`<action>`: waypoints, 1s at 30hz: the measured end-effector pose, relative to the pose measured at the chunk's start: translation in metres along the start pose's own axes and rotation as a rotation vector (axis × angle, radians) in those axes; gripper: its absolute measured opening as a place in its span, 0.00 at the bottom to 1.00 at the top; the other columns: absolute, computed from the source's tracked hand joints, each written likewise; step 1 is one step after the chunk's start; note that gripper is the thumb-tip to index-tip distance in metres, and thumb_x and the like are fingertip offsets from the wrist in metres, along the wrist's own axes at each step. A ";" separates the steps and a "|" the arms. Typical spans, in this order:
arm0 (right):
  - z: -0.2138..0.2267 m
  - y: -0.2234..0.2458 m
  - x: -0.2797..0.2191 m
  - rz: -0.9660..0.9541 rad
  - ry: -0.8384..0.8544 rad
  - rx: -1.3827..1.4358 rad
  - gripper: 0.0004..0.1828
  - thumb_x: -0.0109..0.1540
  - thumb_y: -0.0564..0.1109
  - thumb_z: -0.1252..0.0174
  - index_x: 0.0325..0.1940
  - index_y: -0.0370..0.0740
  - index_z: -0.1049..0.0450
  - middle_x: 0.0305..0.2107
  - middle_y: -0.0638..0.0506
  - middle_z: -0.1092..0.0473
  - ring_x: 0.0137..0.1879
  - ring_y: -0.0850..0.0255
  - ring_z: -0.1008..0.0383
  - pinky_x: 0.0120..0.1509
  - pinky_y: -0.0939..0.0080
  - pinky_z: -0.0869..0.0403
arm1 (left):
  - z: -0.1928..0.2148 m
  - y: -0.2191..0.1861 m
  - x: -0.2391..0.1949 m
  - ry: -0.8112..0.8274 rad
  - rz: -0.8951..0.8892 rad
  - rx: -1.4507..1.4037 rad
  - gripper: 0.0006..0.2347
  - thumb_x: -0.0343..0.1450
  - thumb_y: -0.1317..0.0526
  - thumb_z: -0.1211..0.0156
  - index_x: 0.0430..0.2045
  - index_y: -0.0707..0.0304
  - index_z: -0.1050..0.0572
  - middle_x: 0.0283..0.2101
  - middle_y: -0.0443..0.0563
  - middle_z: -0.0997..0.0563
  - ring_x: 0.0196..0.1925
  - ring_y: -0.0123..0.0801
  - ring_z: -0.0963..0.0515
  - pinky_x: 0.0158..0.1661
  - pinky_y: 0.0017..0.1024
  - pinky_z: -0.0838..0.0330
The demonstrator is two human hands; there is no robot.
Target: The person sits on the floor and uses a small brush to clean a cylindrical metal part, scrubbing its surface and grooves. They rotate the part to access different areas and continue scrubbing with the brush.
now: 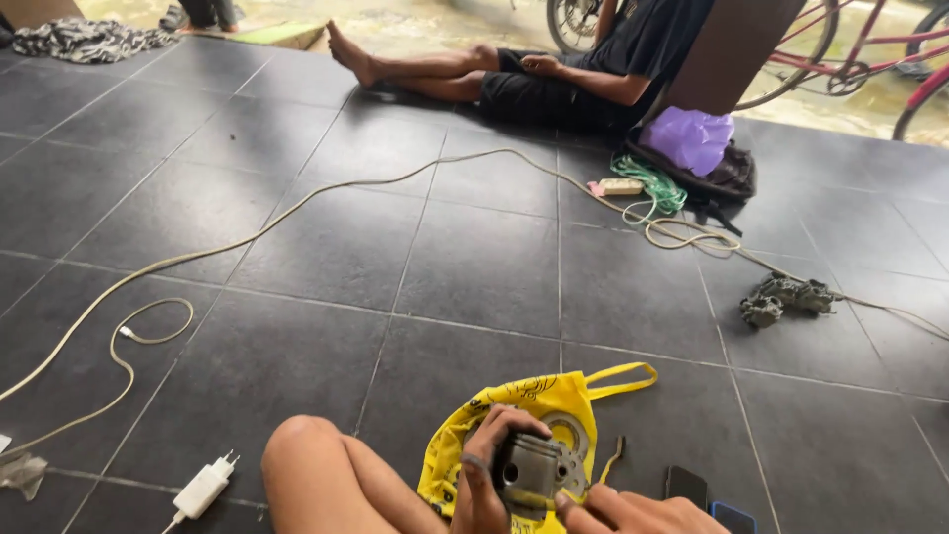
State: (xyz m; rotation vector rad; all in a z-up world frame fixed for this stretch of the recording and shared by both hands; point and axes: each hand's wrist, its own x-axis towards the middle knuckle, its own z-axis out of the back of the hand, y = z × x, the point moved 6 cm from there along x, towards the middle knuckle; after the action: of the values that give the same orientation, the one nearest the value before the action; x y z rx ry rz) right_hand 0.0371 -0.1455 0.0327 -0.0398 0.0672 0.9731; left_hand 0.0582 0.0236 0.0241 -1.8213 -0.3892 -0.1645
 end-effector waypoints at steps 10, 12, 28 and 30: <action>0.049 -0.024 0.010 -0.251 -0.155 0.081 0.12 0.61 0.58 0.46 0.46 0.58 0.31 0.26 0.60 0.34 0.17 0.55 0.30 0.15 0.47 0.33 | 0.003 0.027 -0.001 -0.003 0.048 -0.070 0.44 0.65 0.24 0.78 0.33 0.67 0.20 0.37 0.54 0.21 0.36 0.34 0.19 0.38 0.32 0.22; 0.052 -0.041 0.018 -0.445 0.082 0.229 0.19 0.68 0.65 0.51 0.58 0.57 0.36 0.49 0.61 0.25 0.24 0.58 0.20 0.28 0.49 0.18 | 0.004 0.038 -0.001 0.010 0.063 -0.051 0.42 0.67 0.25 0.78 0.34 0.66 0.22 0.38 0.53 0.23 0.40 0.34 0.23 0.42 0.32 0.28; 0.094 -0.003 0.094 -0.208 0.051 0.321 0.40 0.58 0.72 0.35 0.65 0.49 0.34 0.44 0.52 0.28 0.42 0.45 0.23 0.41 0.41 0.28 | 0.034 0.045 0.009 -0.180 0.116 -0.639 0.27 0.74 0.41 0.60 0.56 0.67 0.32 0.50 0.63 0.21 0.49 0.48 0.21 0.46 0.46 0.24; 0.100 -0.005 0.098 -0.221 0.038 0.337 0.39 0.61 0.76 0.42 0.60 0.44 0.31 0.45 0.51 0.24 0.45 0.44 0.24 0.44 0.41 0.29 | 0.042 0.039 0.003 -0.572 0.411 -0.837 0.26 0.76 0.45 0.65 0.58 0.66 0.32 0.57 0.74 0.25 0.55 0.63 0.26 0.53 0.51 0.34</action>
State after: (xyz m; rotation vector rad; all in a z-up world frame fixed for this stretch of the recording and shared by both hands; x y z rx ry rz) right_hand 0.1006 -0.0608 0.1250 0.2395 0.2557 0.7298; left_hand 0.0706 0.0551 -0.0227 -2.7300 -0.3516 0.5764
